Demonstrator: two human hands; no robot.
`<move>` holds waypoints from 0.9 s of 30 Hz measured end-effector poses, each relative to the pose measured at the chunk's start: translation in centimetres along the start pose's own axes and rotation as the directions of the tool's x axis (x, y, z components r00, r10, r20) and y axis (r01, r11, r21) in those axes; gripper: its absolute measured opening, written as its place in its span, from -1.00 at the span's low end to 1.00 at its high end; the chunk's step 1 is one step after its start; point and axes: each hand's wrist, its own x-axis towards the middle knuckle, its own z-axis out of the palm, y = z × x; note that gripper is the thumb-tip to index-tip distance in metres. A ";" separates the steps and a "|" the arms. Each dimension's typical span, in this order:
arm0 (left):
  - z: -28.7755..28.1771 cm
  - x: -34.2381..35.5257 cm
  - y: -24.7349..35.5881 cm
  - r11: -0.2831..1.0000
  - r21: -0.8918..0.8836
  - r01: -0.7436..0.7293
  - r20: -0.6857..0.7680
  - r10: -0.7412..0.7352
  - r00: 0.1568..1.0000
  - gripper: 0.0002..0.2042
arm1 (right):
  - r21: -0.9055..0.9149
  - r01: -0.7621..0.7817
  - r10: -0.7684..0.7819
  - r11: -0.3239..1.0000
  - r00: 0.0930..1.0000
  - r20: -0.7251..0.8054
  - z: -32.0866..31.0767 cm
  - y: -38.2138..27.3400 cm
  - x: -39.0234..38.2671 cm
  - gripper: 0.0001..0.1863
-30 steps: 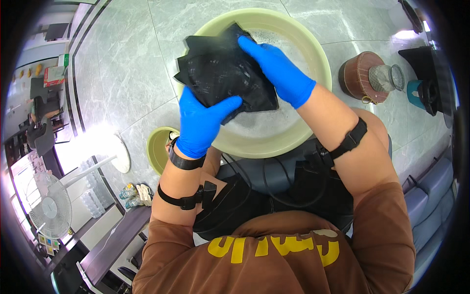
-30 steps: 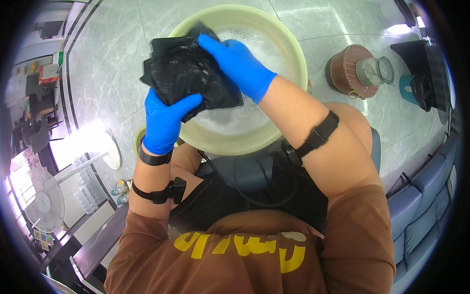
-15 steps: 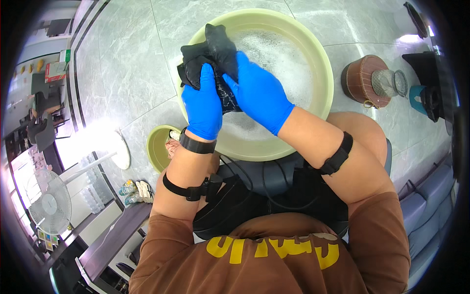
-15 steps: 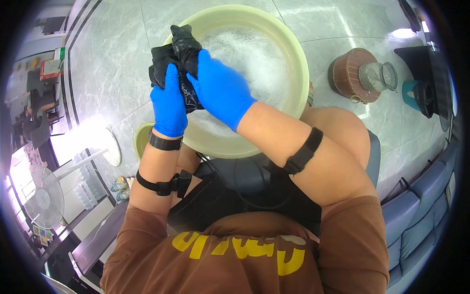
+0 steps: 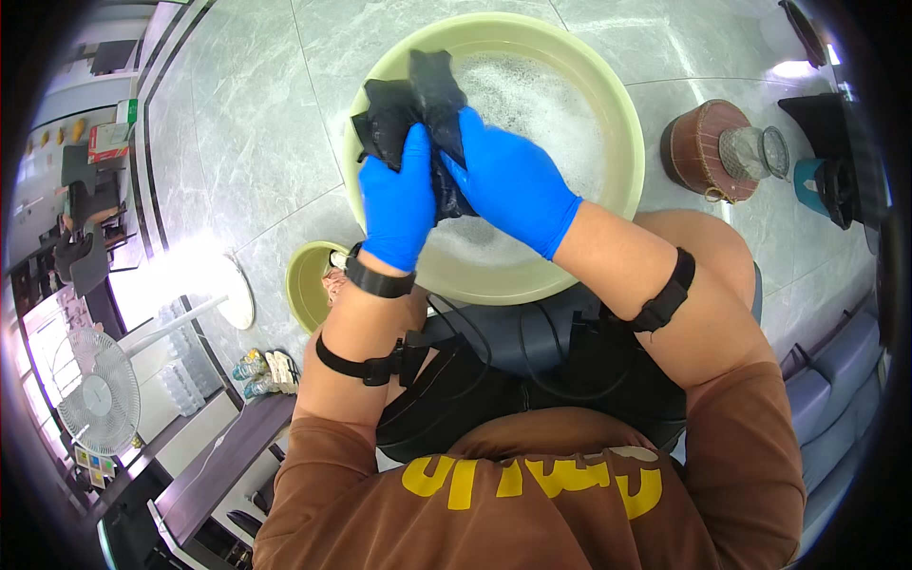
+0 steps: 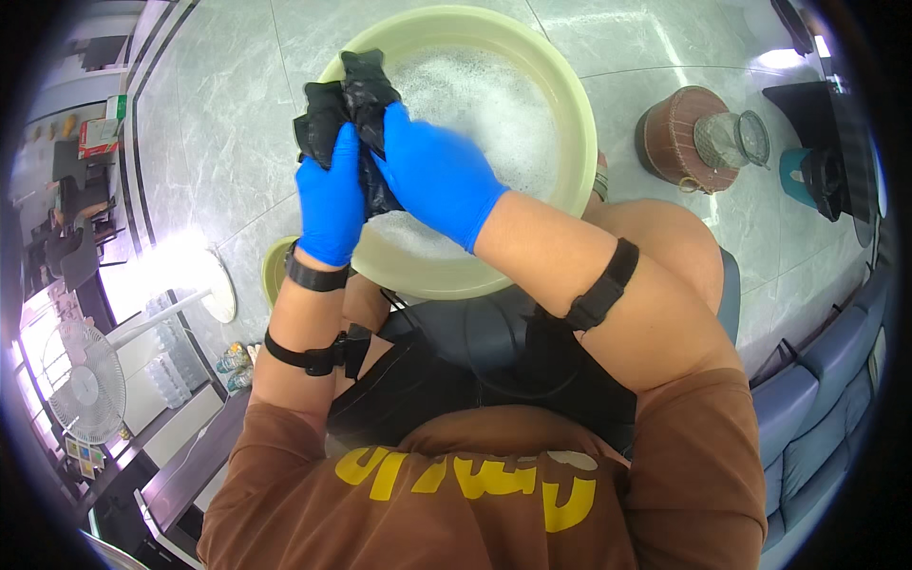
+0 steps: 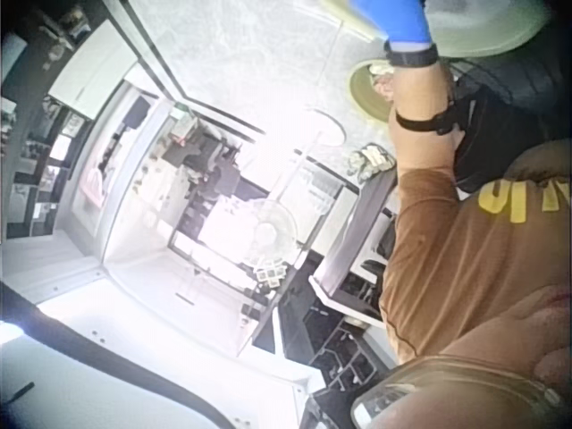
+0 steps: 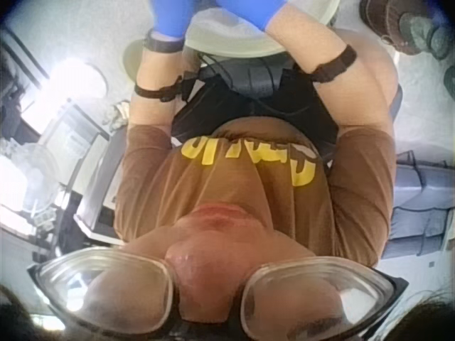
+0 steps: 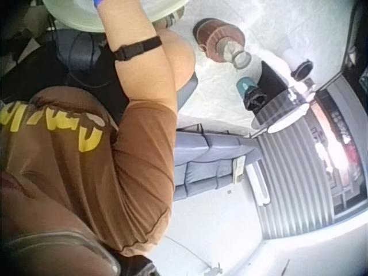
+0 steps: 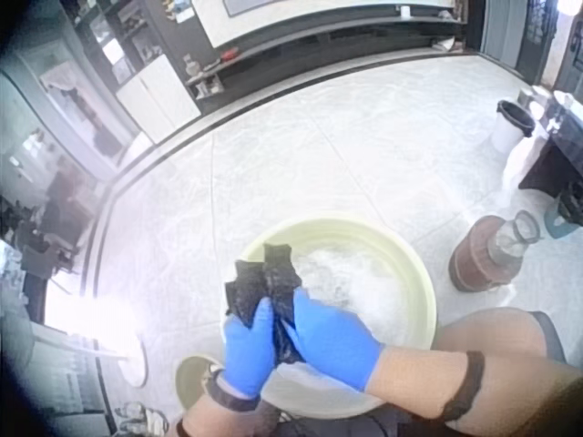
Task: Hand washing black shorts in a basin with soap and water.
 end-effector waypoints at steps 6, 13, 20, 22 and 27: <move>-3.1 1.2 3.7 0.704 -0.598 0.382 0.263 -0.278 0.924 -0.51 | 0.396 -0.074 0.121 0.915 0.988 -0.095 -1.3 0.2 1.8 -0.48; -4.5 1.5 4.3 0.497 -0.694 0.520 0.447 -0.269 0.853 -0.45 | 0.862 -0.240 0.165 0.447 0.969 0.184 -2.3 0.7 2.5 -0.50; -3.7 0.6 4.1 0.490 -0.692 0.530 0.443 -0.291 0.848 -0.49 | 0.702 -0.338 0.434 0.627 0.900 0.046 -2.0 0.3 2.6 -0.42; -3.3 0.0 4.4 0.706 -0.601 0.375 0.298 -0.237 0.925 -0.52 | 0.713 -0.249 0.417 0.656 0.906 -0.067 -2.1 0.4 2.6 -0.36; -3.0 -0.6 4.2 0.858 -0.444 0.259 0.203 -0.185 0.961 -0.63 | 0.834 -0.098 0.141 0.543 0.990 0.024 -1.5 -1.0 2.1 -0.33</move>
